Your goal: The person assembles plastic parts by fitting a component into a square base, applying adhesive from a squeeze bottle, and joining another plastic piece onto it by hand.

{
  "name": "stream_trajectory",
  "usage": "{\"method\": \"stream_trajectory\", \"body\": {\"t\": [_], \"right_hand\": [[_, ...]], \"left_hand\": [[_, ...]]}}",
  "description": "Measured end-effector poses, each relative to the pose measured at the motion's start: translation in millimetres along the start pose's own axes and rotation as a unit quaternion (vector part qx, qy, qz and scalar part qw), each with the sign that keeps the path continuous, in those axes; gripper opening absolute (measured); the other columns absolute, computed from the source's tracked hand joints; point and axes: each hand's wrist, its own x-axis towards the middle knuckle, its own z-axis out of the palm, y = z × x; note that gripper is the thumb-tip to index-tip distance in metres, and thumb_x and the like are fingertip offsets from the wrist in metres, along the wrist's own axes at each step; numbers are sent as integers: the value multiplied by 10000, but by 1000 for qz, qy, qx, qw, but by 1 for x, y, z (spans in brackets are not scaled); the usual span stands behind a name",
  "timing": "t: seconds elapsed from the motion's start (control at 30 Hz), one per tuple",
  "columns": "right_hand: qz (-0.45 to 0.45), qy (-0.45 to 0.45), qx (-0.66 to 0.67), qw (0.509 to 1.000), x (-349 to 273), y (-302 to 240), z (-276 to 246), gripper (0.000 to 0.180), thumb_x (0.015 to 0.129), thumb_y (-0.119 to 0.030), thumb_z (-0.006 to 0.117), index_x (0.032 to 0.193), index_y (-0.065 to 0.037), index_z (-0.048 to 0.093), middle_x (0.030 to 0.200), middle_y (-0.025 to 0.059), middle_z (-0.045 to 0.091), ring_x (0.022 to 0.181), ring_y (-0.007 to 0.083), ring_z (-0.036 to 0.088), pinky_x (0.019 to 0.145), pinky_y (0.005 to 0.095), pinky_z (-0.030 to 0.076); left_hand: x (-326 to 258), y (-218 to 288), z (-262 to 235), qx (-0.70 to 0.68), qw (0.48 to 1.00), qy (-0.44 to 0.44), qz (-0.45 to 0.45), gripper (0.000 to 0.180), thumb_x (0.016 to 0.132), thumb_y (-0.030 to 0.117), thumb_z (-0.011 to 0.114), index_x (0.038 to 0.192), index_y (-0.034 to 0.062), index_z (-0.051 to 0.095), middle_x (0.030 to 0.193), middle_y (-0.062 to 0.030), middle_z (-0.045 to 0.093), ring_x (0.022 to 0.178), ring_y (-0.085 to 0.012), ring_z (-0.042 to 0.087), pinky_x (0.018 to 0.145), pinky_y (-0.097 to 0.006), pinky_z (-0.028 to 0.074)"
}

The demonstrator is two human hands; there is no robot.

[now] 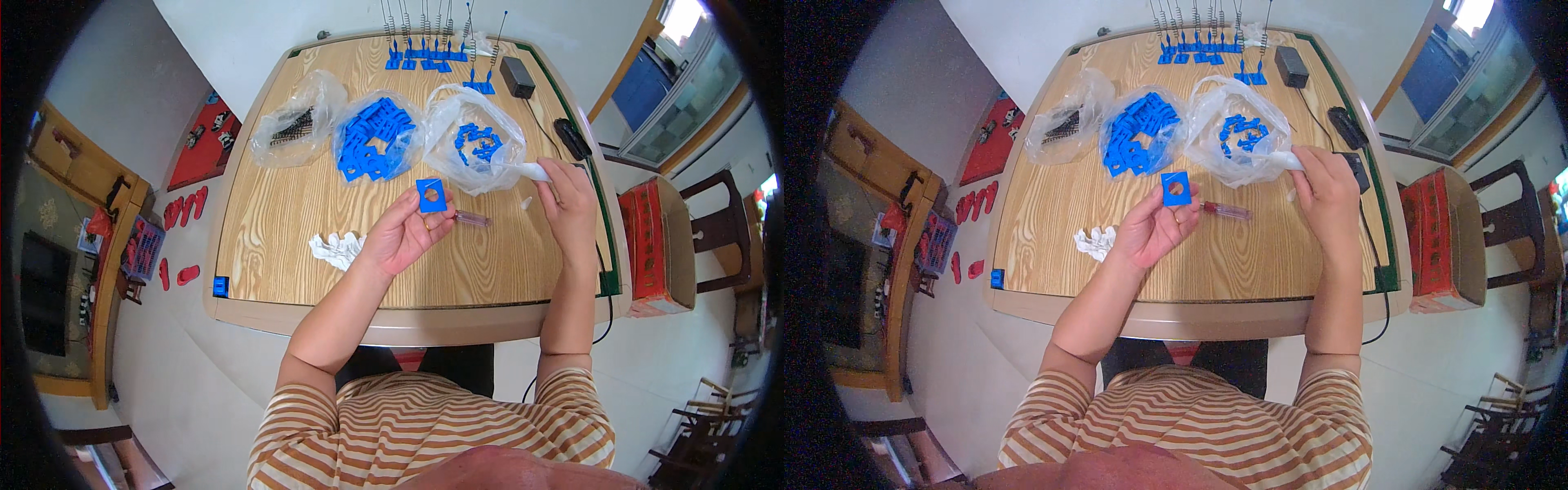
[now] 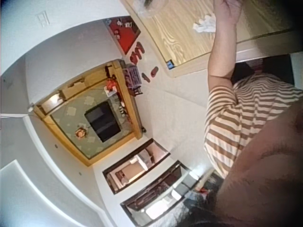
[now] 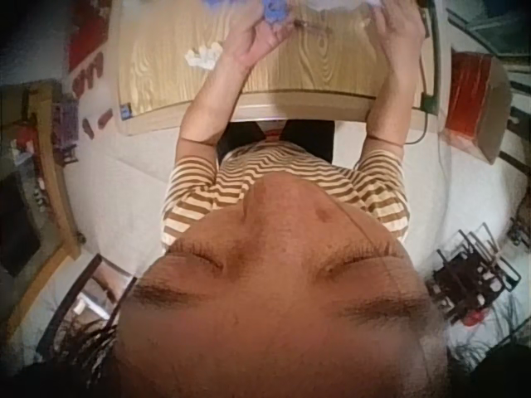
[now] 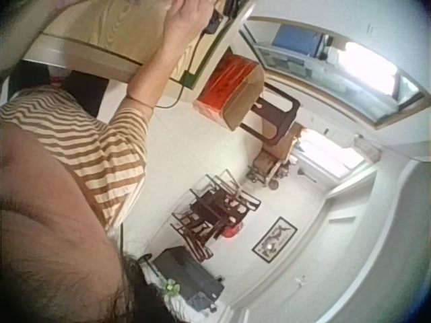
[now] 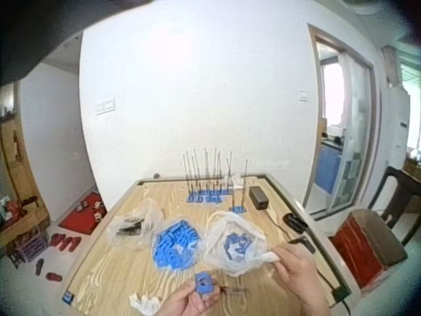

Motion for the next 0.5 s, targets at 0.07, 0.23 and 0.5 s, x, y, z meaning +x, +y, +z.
{"method": "stream_trajectory", "body": {"t": [0.07, 0.23, 0.5], "right_hand": [[6, -1, -13, 1000, -1, 1, 0, 248, 731, -56, 687, 975, -42, 648, 934, 100, 641, 836, 275, 602, 722, 354, 482], [3, 1, -23, 1000, 0, 2, -2, 253, 730, -46, 679, 981, -42, 648, 946, 102, 637, 850, 276, 598, 734, 360, 479], [-6, 3, -42, 999, -2, 5, -4, 283, 719, -36, 679, 1000, -50, 646, 976, 103, 627, 880, 276, 591, 757, 364, 476]], "left_hand": [[0, -2, -1, -3, 1000, -13, -8, 396, 933, 242, 509, 1252, 18, 441, 1236, -198, 516, 1056, -296, 572, 907, -420, 477], [-2, -5, 3, -3, 1000, 4, -13, 395, 936, 249, 502, 1251, 19, 442, 1237, -190, 519, 1046, -291, 581, 902, -416, 478], [-3, -8, 7, -13, 1000, 1, -22, 381, 945, 243, 483, 1251, 21, 440, 1221, -187, 536, 1034, -286, 588, 901, -416, 477]]}}
